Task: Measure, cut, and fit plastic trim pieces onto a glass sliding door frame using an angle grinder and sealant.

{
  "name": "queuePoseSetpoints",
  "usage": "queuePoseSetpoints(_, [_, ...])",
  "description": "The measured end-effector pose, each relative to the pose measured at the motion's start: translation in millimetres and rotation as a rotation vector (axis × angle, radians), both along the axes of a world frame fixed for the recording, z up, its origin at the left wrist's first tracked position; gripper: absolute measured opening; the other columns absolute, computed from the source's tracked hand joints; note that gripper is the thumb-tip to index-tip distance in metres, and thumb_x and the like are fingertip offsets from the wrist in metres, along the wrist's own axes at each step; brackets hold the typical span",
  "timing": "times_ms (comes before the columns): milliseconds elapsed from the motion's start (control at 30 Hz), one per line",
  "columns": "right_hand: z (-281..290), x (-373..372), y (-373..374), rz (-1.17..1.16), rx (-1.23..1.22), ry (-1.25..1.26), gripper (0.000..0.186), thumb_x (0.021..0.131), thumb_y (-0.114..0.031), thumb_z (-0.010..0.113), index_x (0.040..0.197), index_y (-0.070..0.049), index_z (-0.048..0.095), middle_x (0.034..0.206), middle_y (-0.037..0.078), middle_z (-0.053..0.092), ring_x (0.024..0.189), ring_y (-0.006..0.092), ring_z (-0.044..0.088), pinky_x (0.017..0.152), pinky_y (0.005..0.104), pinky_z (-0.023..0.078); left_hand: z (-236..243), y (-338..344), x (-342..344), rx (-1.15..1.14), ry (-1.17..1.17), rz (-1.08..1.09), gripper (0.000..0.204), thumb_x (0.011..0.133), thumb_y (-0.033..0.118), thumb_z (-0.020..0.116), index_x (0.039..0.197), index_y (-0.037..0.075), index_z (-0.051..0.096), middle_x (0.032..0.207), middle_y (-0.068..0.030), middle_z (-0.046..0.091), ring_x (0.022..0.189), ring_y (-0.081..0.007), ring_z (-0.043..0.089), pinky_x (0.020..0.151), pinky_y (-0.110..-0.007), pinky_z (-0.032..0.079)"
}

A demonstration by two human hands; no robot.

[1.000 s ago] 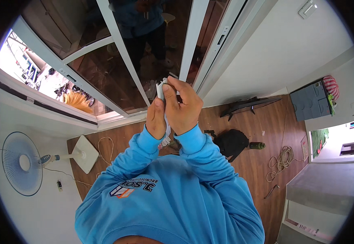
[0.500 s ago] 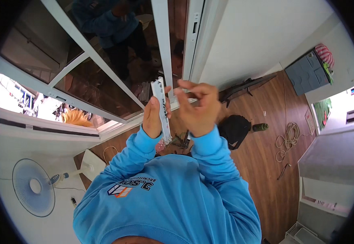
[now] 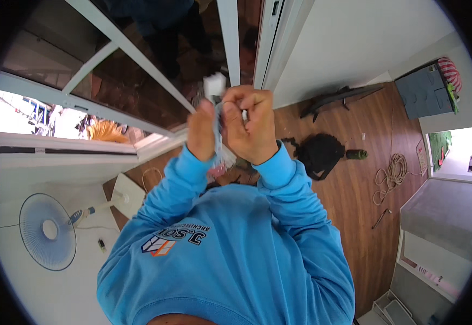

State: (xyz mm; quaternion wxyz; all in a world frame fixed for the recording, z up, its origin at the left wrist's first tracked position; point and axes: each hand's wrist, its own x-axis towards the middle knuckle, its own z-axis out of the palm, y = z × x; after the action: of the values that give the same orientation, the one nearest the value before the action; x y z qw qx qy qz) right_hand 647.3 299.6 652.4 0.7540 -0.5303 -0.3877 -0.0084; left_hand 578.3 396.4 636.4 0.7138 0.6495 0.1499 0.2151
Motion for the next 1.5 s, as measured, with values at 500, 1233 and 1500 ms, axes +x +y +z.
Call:
queuePoseSetpoints(500, [-143.4,35.8,-299.7,-0.568,-0.808,0.574,0.025,0.076,-0.006,0.061,0.101,-0.008,0.057,0.088,0.007,0.057,0.072,0.0161,0.055,0.063,0.0298,0.045,-108.4,162.1,-66.8,-0.372,-0.048,0.650,0.065,0.088,0.062,0.035,0.123,0.008,0.047,0.070,-0.0014,0.050,0.063,-0.0137,0.048,0.054,-0.029,0.042])
queuePoseSetpoints(1233, [-302.7,96.9,-483.4,-0.605,-1.910,0.386,0.014,0.073,-0.018,0.065,0.083,-0.011,0.071,0.083,0.015,0.067,0.082,0.0282,0.065,0.074,0.0374,0.052,-186.5,2.9,-97.8,-0.260,0.379,0.917,0.050,0.095,0.042,0.038,0.122,0.002,0.052,0.074,-0.0022,0.053,0.062,-0.0109,0.048,0.055,-0.024,0.041])
queuePoseSetpoints(1500, [-303.3,80.9,-241.4,-0.066,-1.746,-0.093,0.015,0.067,-0.017,0.070,0.081,-0.011,0.071,0.079,0.011,0.067,0.076,0.0255,0.065,0.072,0.0365,0.051,-228.3,-70.8,-384.5,-0.029,0.743,1.432,0.048,0.092,0.048,0.043,0.089,0.003,0.058,0.065,-0.0031,0.053,0.055,-0.0098,0.049,0.051,-0.024,0.040])
